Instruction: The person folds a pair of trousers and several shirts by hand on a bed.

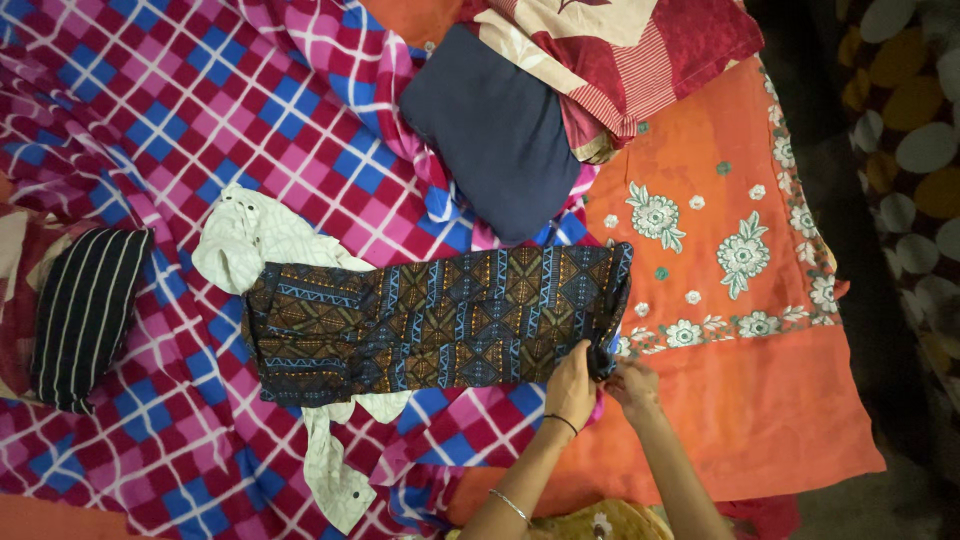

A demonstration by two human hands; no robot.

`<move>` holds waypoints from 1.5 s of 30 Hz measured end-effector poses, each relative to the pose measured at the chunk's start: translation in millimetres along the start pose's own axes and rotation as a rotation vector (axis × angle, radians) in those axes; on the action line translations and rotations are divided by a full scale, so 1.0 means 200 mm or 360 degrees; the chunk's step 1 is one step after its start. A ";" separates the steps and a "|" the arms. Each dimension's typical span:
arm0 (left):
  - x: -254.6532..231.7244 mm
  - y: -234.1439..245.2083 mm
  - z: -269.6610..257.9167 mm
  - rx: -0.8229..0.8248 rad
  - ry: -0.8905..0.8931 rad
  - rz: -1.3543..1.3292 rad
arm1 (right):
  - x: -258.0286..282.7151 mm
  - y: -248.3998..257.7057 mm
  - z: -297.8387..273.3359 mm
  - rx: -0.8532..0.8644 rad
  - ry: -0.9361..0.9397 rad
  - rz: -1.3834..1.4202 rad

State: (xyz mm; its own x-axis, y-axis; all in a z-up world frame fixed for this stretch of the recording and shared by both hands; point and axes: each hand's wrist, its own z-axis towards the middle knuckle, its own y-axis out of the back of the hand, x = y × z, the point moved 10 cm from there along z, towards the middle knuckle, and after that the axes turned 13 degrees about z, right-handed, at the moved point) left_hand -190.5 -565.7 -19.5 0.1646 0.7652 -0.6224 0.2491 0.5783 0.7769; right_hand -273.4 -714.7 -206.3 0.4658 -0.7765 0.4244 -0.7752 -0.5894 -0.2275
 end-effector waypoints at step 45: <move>-0.05 -0.03 -0.15 0.0125 0.0032 -0.0085 | 0.44 -0.25 -0.52 0.0075 0.1757 -0.1521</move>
State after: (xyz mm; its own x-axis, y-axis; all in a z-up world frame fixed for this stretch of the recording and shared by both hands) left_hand -221.6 -568.3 -15.1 0.1304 0.7400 -0.6599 0.3309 0.5950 0.7325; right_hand -237.8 -730.9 -66.5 0.2104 0.4562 0.8647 -0.3403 -0.7950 0.5022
